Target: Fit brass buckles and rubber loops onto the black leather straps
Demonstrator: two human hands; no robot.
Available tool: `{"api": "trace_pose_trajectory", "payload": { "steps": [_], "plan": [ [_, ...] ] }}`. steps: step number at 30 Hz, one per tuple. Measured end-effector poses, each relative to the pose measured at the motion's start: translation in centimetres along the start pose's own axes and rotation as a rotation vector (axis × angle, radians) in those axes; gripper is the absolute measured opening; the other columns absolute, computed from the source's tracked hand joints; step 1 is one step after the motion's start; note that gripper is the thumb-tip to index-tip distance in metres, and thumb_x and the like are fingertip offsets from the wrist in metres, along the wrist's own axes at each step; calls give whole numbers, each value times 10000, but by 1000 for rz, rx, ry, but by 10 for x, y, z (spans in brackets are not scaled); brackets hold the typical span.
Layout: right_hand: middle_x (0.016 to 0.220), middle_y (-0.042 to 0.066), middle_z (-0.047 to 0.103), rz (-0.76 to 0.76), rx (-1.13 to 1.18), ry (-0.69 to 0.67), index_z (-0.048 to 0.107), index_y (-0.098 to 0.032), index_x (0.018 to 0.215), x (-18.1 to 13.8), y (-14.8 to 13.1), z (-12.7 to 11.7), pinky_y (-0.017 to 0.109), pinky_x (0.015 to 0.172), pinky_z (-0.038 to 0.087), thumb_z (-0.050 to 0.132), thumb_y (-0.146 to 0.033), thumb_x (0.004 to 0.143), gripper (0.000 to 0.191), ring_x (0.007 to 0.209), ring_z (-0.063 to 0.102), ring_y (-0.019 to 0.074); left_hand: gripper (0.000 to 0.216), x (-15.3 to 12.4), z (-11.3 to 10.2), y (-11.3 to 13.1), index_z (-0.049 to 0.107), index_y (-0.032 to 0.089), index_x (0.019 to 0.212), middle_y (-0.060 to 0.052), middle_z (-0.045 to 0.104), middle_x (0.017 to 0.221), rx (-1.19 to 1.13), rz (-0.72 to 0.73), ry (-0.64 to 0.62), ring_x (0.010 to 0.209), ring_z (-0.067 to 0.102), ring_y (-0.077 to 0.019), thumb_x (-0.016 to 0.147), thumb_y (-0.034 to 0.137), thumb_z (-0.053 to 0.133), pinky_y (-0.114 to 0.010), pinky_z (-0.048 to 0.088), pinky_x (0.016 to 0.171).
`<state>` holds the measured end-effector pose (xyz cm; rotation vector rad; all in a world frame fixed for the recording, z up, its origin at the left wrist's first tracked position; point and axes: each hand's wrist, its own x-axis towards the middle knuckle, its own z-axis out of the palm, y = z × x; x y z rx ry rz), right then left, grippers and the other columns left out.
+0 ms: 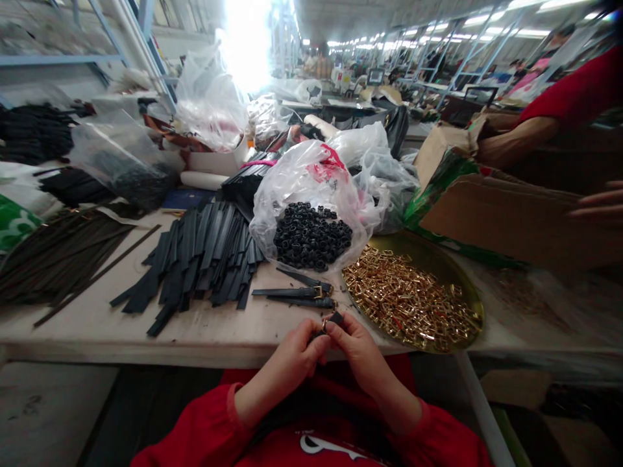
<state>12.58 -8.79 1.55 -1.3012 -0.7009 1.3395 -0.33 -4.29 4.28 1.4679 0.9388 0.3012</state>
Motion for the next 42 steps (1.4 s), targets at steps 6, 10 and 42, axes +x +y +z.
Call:
{"api": "trace_pose_trajectory", "payload": {
  "steps": [6,10,42],
  "plan": [
    [600,-29,518,-11,-83,7,561,-175,757,-4,-1,4,249,556,364,534,-511,775,338,556,463,114,288,5,-1,-8,406,182,780,44,554,597,-234,-55,-60,359,382,-45,798,467,446,-181,266,366],
    [586,-37,507,-45,-153,101,531,-185,706,-1,-1,2,241,538,364,578,-505,745,326,546,460,113,320,5,-6,-10,428,165,804,19,582,638,-297,-95,-105,380,405,-36,789,483,450,-173,268,380],
    [641,-36,535,-48,-292,18,515,-206,750,-14,-1,-10,260,581,395,644,-328,689,187,606,501,136,203,-9,8,-15,426,187,706,71,521,527,-163,-117,49,357,373,-49,750,365,513,-172,254,351]
  ]
}}
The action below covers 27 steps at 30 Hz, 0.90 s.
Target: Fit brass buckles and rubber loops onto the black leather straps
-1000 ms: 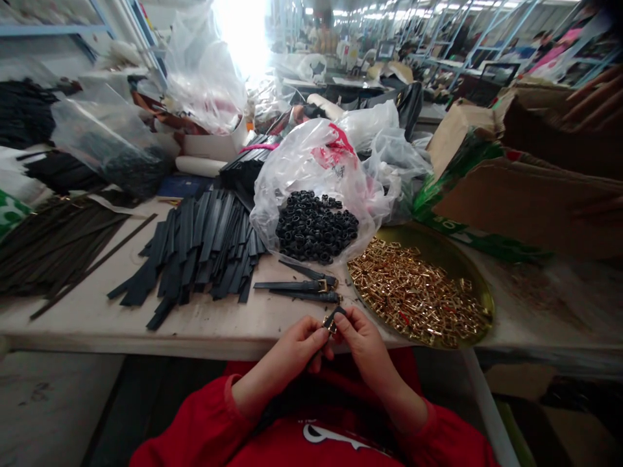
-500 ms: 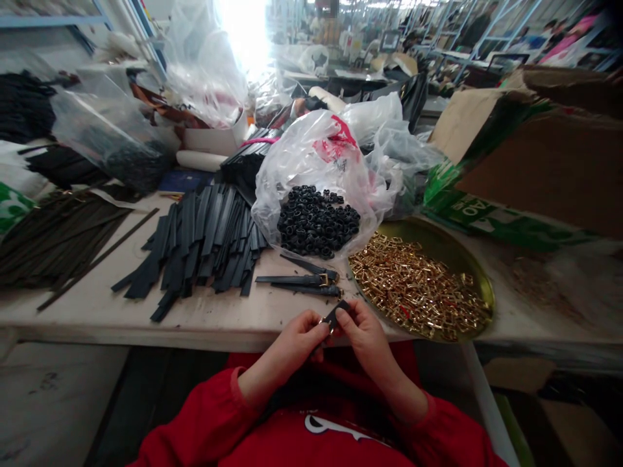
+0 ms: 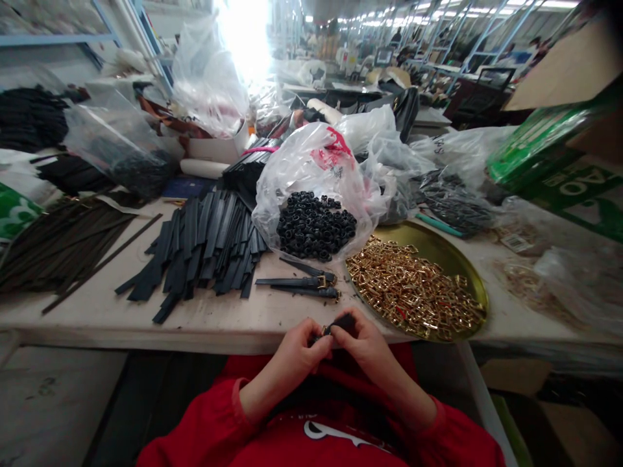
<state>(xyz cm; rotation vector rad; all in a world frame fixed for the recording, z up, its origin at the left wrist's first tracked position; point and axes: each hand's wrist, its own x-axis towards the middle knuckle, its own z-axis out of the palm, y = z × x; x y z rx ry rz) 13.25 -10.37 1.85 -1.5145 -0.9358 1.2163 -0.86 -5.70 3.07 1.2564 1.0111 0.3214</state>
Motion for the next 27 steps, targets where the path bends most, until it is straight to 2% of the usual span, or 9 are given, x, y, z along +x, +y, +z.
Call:
{"api": "trace_pose_trajectory", "payload": {
  "steps": [2,4,11,14,19,21,24,25,27],
  "plan": [
    [634,-48,515,87,157,-107,485,-198,728,3,-4,-2,245,571,398,645,-354,687,227,594,493,120,211,-3,-4,4,438,180,724,58,550,563,6,10,-64,382,388,-49,740,365,539,-169,264,361],
    [629,-53,508,108,214,-140,475,-195,721,4,-7,-2,234,566,395,644,-356,688,236,588,485,111,233,-4,-8,7,443,175,728,46,571,589,-6,24,-109,392,391,-46,738,381,552,-167,261,366],
    [641,-26,546,-128,-176,94,547,-208,724,6,-6,7,249,582,375,629,-291,697,120,615,491,136,301,7,-15,7,403,194,677,72,515,503,-32,-16,-56,358,355,-53,704,443,570,-178,235,357],
    [631,-34,540,-44,-75,24,526,-209,730,12,-9,7,246,567,376,633,-333,695,168,597,494,132,272,7,-19,14,438,182,668,66,513,509,69,9,-24,410,388,-65,716,416,567,-181,265,387],
    [609,-52,528,99,125,-105,478,-206,730,24,-14,6,233,536,366,647,-409,681,268,569,486,119,196,7,-28,19,482,164,719,55,537,565,28,35,-134,451,413,-67,757,351,526,-184,299,427],
    [603,-48,521,42,47,-56,488,-205,726,24,-12,8,237,538,366,647,-390,685,247,567,482,120,217,14,-29,13,466,167,685,55,538,551,-4,32,-132,442,411,-65,748,362,536,-187,298,430],
    [653,-21,559,-129,-151,34,536,-204,751,21,-9,11,249,581,381,622,-336,723,161,615,505,134,271,27,-29,4,439,172,619,55,519,507,-14,52,-53,448,435,-74,732,386,561,-192,311,444],
    [680,-11,578,-165,-188,21,550,-204,774,20,-10,10,252,595,388,600,-331,748,139,634,519,139,273,30,-29,2,439,172,617,53,523,508,-12,70,-23,461,459,-81,725,384,573,-194,325,453],
    [711,6,605,-171,-214,-103,570,-203,825,24,-15,5,258,605,402,525,-354,811,159,658,548,148,220,34,-30,2,483,166,714,46,561,553,5,120,21,504,518,-101,712,353,599,-204,369,486]
  ]
}}
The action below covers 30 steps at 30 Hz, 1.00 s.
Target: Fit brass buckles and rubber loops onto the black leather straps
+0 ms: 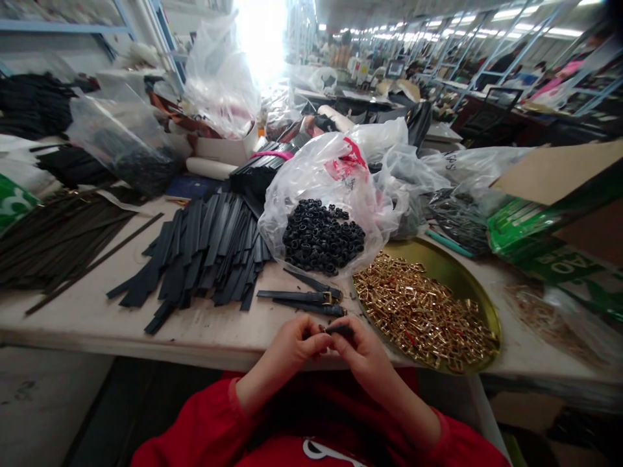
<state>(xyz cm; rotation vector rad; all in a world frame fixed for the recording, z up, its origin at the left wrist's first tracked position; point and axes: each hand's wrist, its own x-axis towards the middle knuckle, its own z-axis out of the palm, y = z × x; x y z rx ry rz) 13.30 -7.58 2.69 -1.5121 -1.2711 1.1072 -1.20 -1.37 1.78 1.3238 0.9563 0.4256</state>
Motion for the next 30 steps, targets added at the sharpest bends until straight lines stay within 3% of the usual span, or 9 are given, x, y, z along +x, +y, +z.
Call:
{"api": "trace_pose_trajectory", "payload": {
  "steps": [2,4,6,9,12,18,22,24,30],
  "plan": [
    [703,16,608,-20,-34,-110,585,-196,838,14,-5,-12,261,598,412,418,-393,868,261,653,561,153,235,2,-2,3,509,165,905,44,588,607,38,62,17,534,551,-113,733,310,578,-217,404,515],
    [706,27,599,-100,-200,-57,594,-188,817,39,-9,-26,269,613,414,343,-393,898,334,664,558,157,272,3,-4,7,505,168,1018,45,581,629,76,102,20,528,547,-108,772,286,516,-222,417,517],
    [763,45,596,-192,-530,133,592,-184,811,69,-10,-35,284,677,404,392,-337,886,263,732,553,172,234,5,-6,9,532,162,982,43,562,625,85,111,47,507,531,-98,791,284,472,-219,414,507],
    [851,84,601,-149,-963,116,606,-174,801,107,-4,-38,297,712,386,486,-227,828,134,805,564,200,202,9,-9,6,525,153,899,49,542,590,39,89,122,461,509,-89,784,311,473,-211,398,468],
    [809,100,599,-94,-1026,88,600,-156,749,124,5,-35,302,690,384,518,-163,780,88,788,576,215,173,12,-11,2,496,164,826,65,508,537,-15,50,156,401,463,-79,772,327,475,-193,353,400],
    [794,50,598,-73,-793,79,555,-157,812,103,-1,-36,263,678,415,464,-240,823,123,748,569,160,185,16,-13,13,463,177,743,75,480,484,-75,89,222,381,423,-67,769,359,483,-173,327,373],
    [723,-1,571,41,37,-83,512,-173,812,64,-11,-28,248,626,434,481,-399,826,228,655,547,121,197,15,-6,22,465,177,745,75,477,496,-90,159,254,388,428,-63,776,370,487,-170,334,377],
    [688,-14,556,62,285,-82,512,-173,770,47,-13,-23,245,621,419,544,-419,788,249,632,520,108,195,12,-2,21,466,178,736,76,474,495,-60,160,226,385,419,-61,782,367,482,-167,330,374],
    [697,-23,575,58,331,-56,573,-185,835,28,-13,-20,263,629,415,677,-403,665,295,636,520,113,180,-1,1,20,469,184,697,88,449,455,93,71,59,354,369,-59,771,346,491,-167,285,341]
  ]
}}
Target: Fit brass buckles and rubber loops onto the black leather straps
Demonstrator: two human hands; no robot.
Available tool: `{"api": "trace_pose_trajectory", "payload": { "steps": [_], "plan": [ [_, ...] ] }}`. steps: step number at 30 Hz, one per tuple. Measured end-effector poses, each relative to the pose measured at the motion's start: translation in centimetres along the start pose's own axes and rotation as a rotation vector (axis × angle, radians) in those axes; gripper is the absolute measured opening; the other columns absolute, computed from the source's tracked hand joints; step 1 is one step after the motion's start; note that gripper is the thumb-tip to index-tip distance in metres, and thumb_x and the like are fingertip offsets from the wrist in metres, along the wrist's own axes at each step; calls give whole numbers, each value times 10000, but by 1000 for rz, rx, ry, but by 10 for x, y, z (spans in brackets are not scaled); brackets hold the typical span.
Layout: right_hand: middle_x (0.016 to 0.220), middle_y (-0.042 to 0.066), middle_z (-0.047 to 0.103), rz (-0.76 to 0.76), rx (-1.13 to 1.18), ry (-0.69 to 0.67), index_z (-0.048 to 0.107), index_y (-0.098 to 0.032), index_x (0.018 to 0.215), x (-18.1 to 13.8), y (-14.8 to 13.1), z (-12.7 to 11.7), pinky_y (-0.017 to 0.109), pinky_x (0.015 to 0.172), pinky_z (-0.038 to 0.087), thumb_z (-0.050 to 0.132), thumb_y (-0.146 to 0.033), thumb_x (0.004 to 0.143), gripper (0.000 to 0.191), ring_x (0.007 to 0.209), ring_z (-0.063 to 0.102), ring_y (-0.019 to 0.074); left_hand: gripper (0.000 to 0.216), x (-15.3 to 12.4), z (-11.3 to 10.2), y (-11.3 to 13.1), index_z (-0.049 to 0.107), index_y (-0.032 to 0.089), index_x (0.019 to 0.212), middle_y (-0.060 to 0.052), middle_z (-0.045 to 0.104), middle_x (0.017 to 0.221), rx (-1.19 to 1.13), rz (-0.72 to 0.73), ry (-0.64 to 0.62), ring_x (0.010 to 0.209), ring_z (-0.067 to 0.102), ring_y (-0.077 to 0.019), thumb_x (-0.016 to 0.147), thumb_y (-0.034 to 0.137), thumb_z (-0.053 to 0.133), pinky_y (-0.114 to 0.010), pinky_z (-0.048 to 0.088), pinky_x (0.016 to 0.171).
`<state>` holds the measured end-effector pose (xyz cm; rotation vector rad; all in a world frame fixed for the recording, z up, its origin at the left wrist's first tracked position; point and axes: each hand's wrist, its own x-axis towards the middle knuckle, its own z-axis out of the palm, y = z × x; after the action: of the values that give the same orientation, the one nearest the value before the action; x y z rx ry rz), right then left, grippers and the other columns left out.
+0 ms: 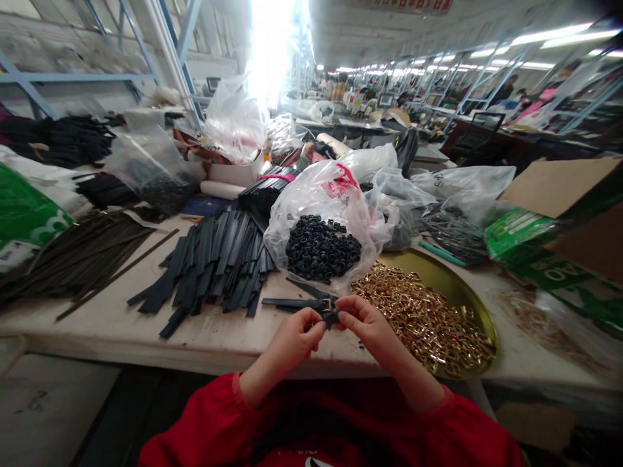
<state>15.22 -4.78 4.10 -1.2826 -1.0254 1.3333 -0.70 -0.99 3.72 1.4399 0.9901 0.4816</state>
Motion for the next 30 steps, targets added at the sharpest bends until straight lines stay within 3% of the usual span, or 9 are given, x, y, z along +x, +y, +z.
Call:
{"api": "trace_pose_trajectory", "payload": {
  "steps": [3,8,11,16,21,26,30],
  "plan": [
    [698,-12,591,30,-74,-91,622,-175,859,-2,-1,-2,272,635,413,675,-375,665,284,645,524,119,178,-3,0,5,481,176,696,80,451,465,56,-3,-14,375,384,-65,774,336,486,-175,289,357],
    [684,-23,584,65,30,15,618,-178,821,-8,-1,-1,253,608,397,686,-387,657,274,607,496,101,192,-7,4,9,492,157,958,14,583,718,-27,86,-74,551,506,-84,780,213,447,-205,412,505],
    [658,-18,597,65,89,-32,608,-184,826,-14,1,4,257,623,403,683,-404,676,277,622,521,114,251,-7,5,8,433,158,1032,5,592,727,-61,60,-82,570,523,-102,787,212,440,-213,413,493],
    [780,22,628,109,306,-22,641,-188,851,-22,14,5,279,675,433,526,-503,793,340,676,553,122,235,-8,1,4,464,170,978,26,579,654,166,64,32,562,528,-121,788,306,489,-241,386,528],
    [801,-12,598,246,386,-37,618,-206,860,-25,31,8,232,661,413,672,-398,717,246,680,521,92,209,-12,0,1,523,178,854,1,590,693,431,55,99,625,530,-149,755,362,531,-255,356,558],
    [689,-23,558,370,599,-162,598,-166,802,-30,36,14,194,592,392,708,-411,674,297,603,491,67,236,-17,1,0,554,188,804,-22,630,730,524,45,86,659,552,-173,757,418,527,-259,349,570],
    [679,-19,541,388,618,-177,581,-160,776,-35,34,18,200,546,371,737,-409,633,327,580,467,76,231,-21,1,0,585,197,825,-28,651,750,528,28,88,676,568,-187,747,410,543,-262,357,581]
  ]
}}
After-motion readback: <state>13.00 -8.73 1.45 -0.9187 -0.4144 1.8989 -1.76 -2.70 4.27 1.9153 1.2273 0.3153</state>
